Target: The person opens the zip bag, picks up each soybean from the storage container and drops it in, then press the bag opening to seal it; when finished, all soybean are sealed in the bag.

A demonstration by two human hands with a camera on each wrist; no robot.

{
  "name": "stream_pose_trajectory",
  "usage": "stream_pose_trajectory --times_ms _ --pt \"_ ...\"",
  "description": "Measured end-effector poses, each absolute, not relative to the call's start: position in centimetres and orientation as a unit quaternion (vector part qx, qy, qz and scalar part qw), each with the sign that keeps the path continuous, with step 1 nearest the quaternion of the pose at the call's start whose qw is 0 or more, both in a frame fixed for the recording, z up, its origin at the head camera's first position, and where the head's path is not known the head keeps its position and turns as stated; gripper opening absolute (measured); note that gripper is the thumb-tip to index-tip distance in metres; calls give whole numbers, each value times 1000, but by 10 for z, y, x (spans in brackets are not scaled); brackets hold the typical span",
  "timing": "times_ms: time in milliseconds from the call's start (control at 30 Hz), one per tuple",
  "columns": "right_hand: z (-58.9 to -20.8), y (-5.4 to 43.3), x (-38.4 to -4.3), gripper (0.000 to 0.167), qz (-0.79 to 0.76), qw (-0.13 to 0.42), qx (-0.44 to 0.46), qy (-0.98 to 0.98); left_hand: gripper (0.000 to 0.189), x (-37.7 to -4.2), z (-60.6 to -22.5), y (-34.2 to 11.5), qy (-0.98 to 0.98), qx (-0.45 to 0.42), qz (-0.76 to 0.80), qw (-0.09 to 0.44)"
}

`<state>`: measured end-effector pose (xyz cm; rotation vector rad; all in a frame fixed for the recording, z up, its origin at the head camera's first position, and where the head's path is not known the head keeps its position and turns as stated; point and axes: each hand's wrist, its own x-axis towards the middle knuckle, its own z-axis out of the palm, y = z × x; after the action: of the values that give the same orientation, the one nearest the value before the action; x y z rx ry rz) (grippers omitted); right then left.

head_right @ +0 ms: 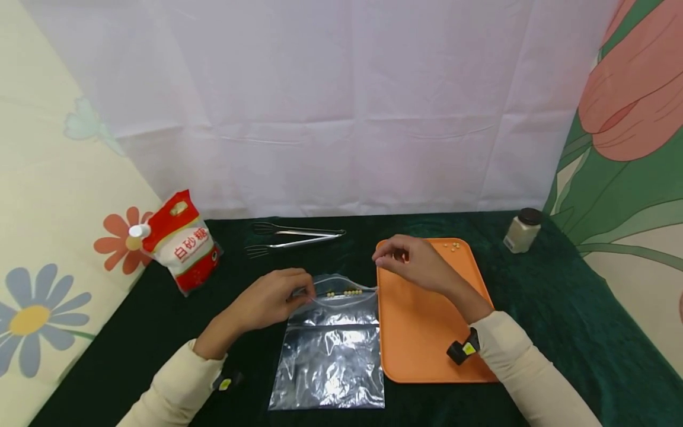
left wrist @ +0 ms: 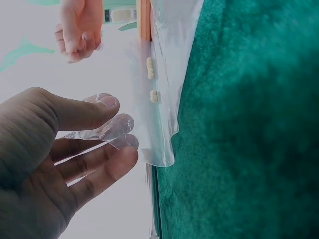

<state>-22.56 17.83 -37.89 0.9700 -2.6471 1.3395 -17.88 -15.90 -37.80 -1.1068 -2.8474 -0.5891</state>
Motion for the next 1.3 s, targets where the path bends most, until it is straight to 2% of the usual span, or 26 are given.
stream_pose_trajectory --times_ms 133,267,367,700,1033,1300 --pt "-373 192 -231 23 411 60 258 -872 15 -179 -379 -159 -915 -355 -191 15" --pt "-376 207 -239 22 367 109 218 -898 15 -178 -379 -159 -913 -358 -193 17" --pt "-381 217 -245 19 325 127 195 -917 15 -178 -379 -159 -913 -358 -195 19" --pt "-397 242 -255 19 241 114 145 -953 16 -179 -380 -160 -910 -365 -194 22" --pt "-406 253 -263 18 247 46 159 -955 15 -178 -379 -159 -911 -361 -199 15" --pt "-410 252 -265 16 237 39 152 -959 16 -178 -379 -158 -912 -360 -198 12"
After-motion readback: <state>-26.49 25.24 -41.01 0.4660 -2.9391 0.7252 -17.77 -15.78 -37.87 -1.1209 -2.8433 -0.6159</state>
